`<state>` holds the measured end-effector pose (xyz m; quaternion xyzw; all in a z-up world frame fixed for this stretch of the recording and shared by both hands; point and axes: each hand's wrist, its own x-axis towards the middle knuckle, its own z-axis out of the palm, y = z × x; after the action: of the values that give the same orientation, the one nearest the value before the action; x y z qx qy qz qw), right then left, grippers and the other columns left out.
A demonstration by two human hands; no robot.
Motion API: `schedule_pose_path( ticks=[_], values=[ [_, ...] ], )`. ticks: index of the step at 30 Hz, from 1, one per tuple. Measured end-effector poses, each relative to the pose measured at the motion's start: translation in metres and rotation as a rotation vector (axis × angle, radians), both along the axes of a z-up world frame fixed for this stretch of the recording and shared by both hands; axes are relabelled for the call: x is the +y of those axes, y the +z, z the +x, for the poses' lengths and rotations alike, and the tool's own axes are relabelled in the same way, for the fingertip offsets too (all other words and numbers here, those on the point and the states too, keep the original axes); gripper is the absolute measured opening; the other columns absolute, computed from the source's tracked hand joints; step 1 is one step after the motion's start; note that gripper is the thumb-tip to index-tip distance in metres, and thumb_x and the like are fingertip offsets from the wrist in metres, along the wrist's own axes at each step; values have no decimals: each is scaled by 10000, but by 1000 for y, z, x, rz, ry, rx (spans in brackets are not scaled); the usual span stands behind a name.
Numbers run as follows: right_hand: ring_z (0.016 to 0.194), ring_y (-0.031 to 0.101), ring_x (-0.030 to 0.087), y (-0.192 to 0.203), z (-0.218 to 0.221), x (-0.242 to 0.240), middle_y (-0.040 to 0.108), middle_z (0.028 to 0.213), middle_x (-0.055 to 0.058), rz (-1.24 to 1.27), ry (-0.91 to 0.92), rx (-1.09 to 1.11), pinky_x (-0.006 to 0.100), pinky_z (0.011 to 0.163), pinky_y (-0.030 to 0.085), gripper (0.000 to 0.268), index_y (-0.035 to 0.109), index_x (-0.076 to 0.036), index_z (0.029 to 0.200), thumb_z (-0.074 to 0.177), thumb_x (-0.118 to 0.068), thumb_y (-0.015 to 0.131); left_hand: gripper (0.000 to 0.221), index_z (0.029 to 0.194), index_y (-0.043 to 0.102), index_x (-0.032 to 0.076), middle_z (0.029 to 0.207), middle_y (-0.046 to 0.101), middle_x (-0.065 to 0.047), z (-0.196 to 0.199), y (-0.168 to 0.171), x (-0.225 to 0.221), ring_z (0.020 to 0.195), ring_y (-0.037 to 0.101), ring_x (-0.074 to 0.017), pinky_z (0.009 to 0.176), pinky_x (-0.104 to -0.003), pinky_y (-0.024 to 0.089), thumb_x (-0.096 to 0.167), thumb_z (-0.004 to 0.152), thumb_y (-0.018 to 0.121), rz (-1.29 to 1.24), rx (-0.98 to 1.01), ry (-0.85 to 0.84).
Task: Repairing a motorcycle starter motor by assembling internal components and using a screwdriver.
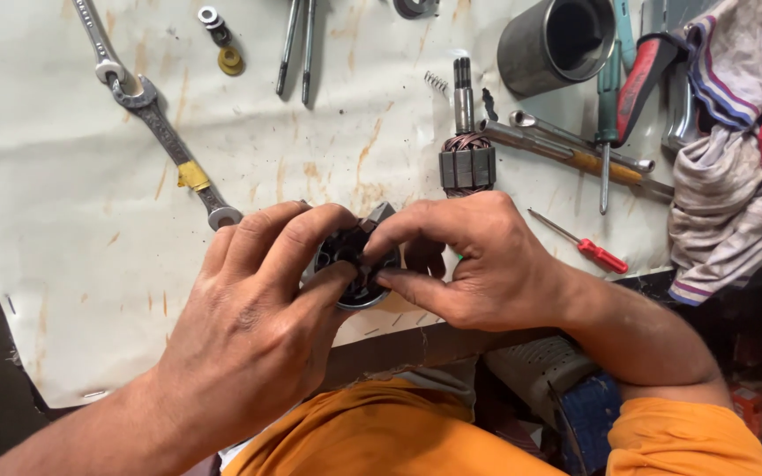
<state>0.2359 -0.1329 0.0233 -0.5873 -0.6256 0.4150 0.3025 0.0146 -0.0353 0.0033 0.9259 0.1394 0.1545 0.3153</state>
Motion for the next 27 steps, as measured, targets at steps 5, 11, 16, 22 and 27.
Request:
schedule_pose_path(
  ticks=[5, 11, 16, 22, 27],
  values=[
    [701, 735, 68, -7, -4, -4, 782, 953, 37, 9, -35, 17, 195, 571, 594, 290, 699, -60, 1116, 854, -13, 815, 318, 1062, 719, -6, 1326, 566, -180, -2, -3, 0, 1238, 529, -370, 929, -497, 451, 116, 770, 687, 28, -9, -9],
    [749, 749, 91, -12, -6, -5, 769, 1021, 70, 82, -37, 13, 192, 598, 605, 322, 674, -45, 1150, 867, -14, 824, 334, 1093, 716, -4, 1330, 558, -188, -2, -2, 0, 1247, 518, -376, 951, -513, 442, 151, 797, 702, 6, 3, -2],
    [824, 761, 114, -16, -4, -6, 753, 1014, 77, 165, -46, 7, 212, 689, 636, 301, 655, -29, 1140, 892, -25, 827, 365, 1121, 716, 1, 1330, 561, -184, -1, -1, 2, 1247, 513, -376, 950, -517, 438, 191, 809, 727, -15, 2, 0],
    [810, 771, 105, -14, 0, -6, 745, 926, 44, 140, -9, 8, 211, 708, 657, 237, 641, -25, 1082, 917, -20, 810, 349, 1084, 717, 8, 1319, 568, -193, -1, -2, 2, 1241, 512, -384, 947, -527, 441, 199, 793, 742, -7, 19, 13],
    [684, 721, 124, -12, -6, -5, 705, 791, 38, 206, 14, -131, 256, 596, 581, 201, 639, -33, 996, 877, 22, 792, 321, 1083, 738, -8, 1342, 591, -189, -2, -4, 1, 1235, 544, -370, 920, -487, 487, 94, 780, 706, 4, -29, -26]
  ],
)
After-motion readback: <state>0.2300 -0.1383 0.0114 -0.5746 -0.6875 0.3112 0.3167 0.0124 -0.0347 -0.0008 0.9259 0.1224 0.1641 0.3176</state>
